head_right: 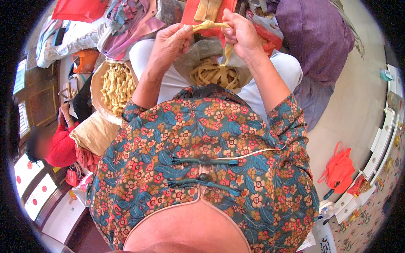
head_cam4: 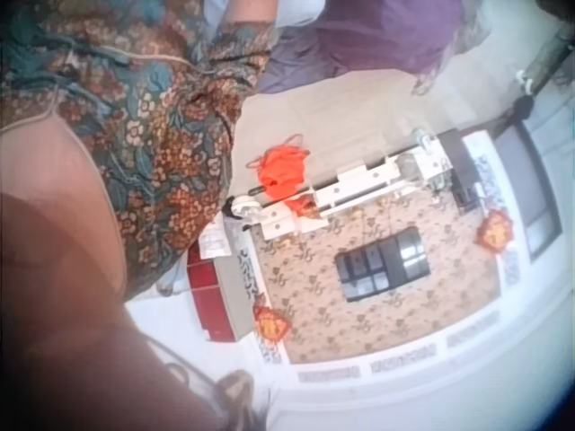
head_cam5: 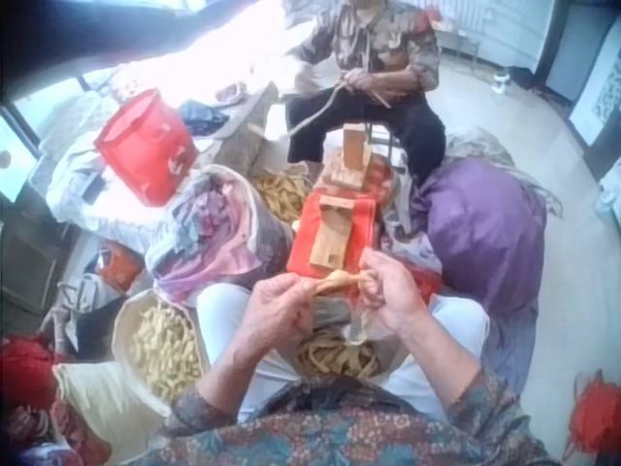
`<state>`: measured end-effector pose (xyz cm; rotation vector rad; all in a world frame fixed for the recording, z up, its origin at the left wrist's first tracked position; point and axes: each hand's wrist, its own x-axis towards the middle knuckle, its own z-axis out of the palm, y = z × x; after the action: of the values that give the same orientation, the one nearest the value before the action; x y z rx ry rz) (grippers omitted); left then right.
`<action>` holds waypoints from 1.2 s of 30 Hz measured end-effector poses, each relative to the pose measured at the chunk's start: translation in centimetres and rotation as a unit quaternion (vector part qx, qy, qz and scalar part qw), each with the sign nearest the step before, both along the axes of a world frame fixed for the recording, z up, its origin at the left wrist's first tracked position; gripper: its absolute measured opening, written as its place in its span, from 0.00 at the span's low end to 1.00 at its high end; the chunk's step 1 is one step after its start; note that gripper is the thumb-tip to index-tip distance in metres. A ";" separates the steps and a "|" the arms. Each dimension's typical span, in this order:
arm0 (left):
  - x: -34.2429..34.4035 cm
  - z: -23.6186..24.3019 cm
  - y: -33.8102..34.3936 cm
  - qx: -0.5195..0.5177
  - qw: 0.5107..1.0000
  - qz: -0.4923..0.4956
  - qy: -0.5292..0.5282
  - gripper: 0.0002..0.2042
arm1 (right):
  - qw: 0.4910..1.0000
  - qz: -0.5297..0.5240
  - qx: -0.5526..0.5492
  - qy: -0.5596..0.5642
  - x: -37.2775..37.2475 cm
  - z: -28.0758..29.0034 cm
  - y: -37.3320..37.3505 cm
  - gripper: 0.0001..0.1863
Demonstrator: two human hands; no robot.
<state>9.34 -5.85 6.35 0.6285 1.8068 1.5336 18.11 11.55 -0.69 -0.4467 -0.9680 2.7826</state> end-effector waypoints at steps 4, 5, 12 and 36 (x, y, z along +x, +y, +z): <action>-2.6 -1.7 -0.8 -0.055 0.910 0.052 0.407 0.12 | 0.987 -0.022 0.154 -0.032 0.2 0.2 -0.6 0.07; -2.6 -1.2 -0.8 -0.081 0.860 0.070 0.499 0.15 | 0.980 -0.012 0.198 -0.035 0.1 0.2 -1.1 0.07; -0.4 -2.0 0.1 -0.205 0.788 -0.143 0.563 0.11 | 0.952 0.086 0.288 -0.062 -0.2 0.1 -3.8 0.11; -7.9 -5.7 4.5 0.004 0.994 -0.017 0.105 0.08 | 0.899 -0.107 0.417 -0.078 -4.3 -2.2 1.1 0.14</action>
<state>1.48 -1.31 0.67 0.8487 1.9338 1.4989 13.77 12.68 -2.94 -0.5782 -1.8615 1.8965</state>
